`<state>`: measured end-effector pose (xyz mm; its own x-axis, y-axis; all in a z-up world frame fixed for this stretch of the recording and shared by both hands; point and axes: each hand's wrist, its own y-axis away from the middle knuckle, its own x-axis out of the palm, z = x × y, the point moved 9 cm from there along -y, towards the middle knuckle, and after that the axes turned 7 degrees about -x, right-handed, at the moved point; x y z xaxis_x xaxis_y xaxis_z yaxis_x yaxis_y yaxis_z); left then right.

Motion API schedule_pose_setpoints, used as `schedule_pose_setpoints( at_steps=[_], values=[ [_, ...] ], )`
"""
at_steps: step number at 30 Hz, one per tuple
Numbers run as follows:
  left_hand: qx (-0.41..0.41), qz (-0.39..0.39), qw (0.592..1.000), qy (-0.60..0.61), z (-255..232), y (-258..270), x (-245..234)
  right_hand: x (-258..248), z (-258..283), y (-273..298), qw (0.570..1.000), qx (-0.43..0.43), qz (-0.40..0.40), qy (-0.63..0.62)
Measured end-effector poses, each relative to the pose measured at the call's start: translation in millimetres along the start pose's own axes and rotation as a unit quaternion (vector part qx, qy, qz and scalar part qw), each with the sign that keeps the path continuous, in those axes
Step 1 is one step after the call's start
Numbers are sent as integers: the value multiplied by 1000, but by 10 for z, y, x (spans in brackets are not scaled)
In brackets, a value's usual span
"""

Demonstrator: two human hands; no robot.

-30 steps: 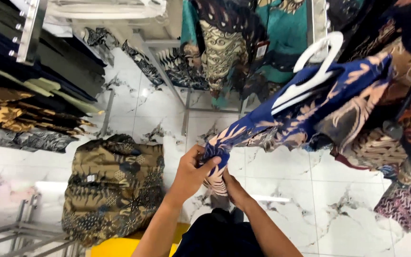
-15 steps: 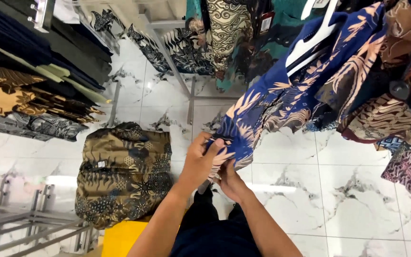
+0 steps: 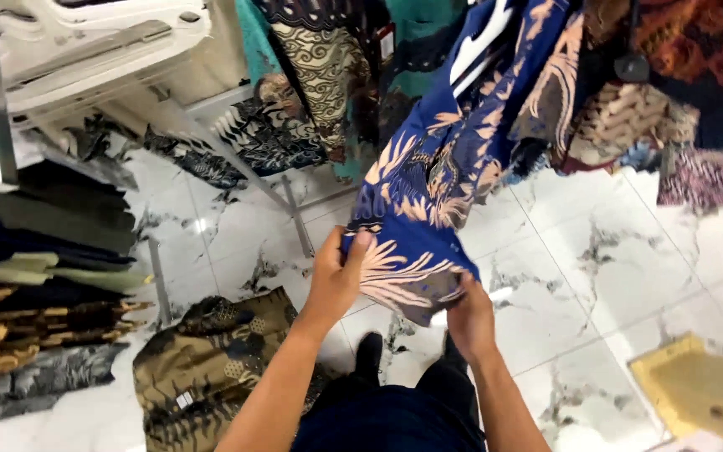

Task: A person removes a patterned shirt from a hanger to inspect it and then spends time re-hanging it and placing it back on the rack.

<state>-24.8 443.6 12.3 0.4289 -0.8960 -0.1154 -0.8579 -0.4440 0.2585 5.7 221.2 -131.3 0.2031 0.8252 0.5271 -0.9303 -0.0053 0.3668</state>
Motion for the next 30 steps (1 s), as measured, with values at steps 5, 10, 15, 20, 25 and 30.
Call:
schedule_pose_setpoints(
  at_steps=[5, 10, 15, 20, 25, 30],
  values=[
    [9, 103, 995, -10, 49, 55, 107, -113, -486, 166, 981, 113, -56, -148],
    [-7, 121, 992, -16, 87, 146, 8, -93, -751, 328, 981, 101, -31, -160],
    [-9, 106, 994, -28, 520, 104, -60, -235, -1006, 498, 971, 221, -55, -69],
    [-1, 79, 995, -54, 333, 196, -188, -154, -1079, 574, 964, 262, -41, -21],
    [-11, 43, 997, -64, 438, 107, -326, -35, -795, 861, 956, 260, -103, 87],
    [6, 122, 987, -106, 485, 183, -148, 98, -446, 828, 930, 125, -111, 329]
  ],
)
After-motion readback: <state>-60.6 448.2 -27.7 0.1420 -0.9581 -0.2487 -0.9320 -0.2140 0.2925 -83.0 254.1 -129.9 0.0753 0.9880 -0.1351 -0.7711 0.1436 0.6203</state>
